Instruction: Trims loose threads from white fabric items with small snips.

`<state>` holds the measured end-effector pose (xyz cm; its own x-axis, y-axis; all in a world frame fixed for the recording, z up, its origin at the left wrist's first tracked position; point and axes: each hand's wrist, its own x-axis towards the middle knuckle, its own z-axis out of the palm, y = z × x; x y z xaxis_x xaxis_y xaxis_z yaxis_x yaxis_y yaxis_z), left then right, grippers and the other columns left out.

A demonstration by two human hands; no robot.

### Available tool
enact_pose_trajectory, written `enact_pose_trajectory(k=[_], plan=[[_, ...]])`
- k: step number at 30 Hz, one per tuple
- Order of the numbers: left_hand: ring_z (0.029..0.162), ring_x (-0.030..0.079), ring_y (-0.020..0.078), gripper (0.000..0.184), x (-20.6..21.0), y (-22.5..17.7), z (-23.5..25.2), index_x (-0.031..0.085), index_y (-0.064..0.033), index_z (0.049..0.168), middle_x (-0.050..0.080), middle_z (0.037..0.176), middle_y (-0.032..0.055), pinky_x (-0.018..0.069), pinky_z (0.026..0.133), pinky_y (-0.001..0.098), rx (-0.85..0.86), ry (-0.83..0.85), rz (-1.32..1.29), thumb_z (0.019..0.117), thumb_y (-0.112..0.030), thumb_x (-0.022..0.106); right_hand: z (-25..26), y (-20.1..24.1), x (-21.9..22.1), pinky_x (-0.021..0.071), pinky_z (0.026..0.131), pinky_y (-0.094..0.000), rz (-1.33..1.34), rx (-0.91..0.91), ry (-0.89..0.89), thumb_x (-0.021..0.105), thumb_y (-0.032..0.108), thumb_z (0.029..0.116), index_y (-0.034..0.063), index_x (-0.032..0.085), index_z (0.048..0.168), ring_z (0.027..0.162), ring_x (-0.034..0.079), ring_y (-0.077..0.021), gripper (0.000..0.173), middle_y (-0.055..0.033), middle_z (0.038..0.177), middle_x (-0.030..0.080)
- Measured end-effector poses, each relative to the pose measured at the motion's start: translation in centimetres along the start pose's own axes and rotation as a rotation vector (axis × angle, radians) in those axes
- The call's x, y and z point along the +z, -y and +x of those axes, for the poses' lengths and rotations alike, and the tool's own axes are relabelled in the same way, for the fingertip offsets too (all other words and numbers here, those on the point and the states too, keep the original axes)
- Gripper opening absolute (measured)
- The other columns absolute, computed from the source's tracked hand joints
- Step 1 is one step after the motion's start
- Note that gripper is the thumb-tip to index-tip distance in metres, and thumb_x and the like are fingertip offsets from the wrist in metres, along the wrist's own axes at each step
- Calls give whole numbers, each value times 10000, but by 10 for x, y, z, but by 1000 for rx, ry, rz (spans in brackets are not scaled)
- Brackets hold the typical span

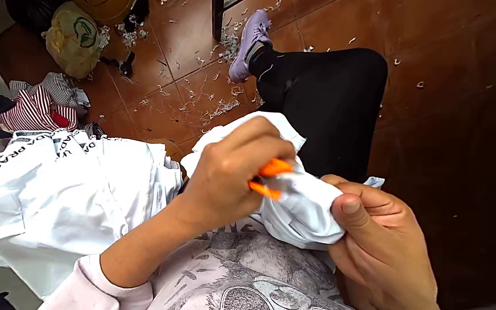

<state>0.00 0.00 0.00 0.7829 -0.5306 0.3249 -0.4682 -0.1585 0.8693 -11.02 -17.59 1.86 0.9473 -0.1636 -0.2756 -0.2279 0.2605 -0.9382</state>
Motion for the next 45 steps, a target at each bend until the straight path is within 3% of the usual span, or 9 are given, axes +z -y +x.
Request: enact_pose_trajectory(k=[5,13,22,27,31,34,36,40,45], plan=[[887,606,165,510,-20,7,-10,606,36,1168,633,976,111,490,762,340,-66,78,257,1037,-451,527,0,1,1,580,701,-150,123,54,18,646,322,999,163,773,949,784,673,5,209,74,876,705],[764,623,203,525,-16,-5,-21,719,4,1096,708,857,109,452,698,350,165,153,328,1054,-476,512,1,3,1,574,708,-146,98,21,41,629,326,1010,168,772,957,800,671,3,220,80,893,700],[736,644,154,420,-11,-1,-16,718,14,983,694,795,91,493,678,302,85,96,198,1070,-348,525,0,2,0,559,733,-138,9,-31,31,635,312,1011,183,770,961,827,656,12,194,102,901,688],[771,530,-8,464,-5,1,-4,609,123,1212,607,872,42,456,697,131,-92,100,-356,913,-199,754,0,0,3,572,721,-138,18,3,9,629,299,1015,180,770,978,804,668,21,188,98,904,709],[711,609,40,79,1,17,-1,707,78,908,688,790,103,506,664,176,-95,-39,-137,910,6,676,2,2,-2,584,711,-153,67,58,14,609,330,1024,188,773,1017,786,687,15,217,86,891,734],[837,659,92,374,-16,41,2,570,88,1270,709,1093,131,555,712,254,-250,-80,55,968,-116,655,0,2,-10,598,711,-161,81,71,-18,627,321,1014,178,777,1027,787,701,5,207,73,883,744],[836,642,43,645,-17,32,0,465,124,1412,703,1078,95,558,721,215,-285,78,-164,952,-267,693,-1,1,-14,599,712,-161,75,77,-24,626,315,1016,175,775,1042,791,703,5,206,72,887,746],[721,610,40,169,7,9,-9,728,88,943,691,784,82,505,667,189,-120,201,-390,907,-77,711,2,2,-12,591,708,-153,41,72,10,625,331,1014,196,766,1035,788,697,15,197,87,891,740],[738,627,-17,136,-40,60,2,700,45,998,709,870,-2,536,670,182,-182,-316,27,993,-73,631,11,6,-50,572,742,-140,-216,-53,-245,547,294,1060,300,715,989,790,666,65,182,189,868,713]])
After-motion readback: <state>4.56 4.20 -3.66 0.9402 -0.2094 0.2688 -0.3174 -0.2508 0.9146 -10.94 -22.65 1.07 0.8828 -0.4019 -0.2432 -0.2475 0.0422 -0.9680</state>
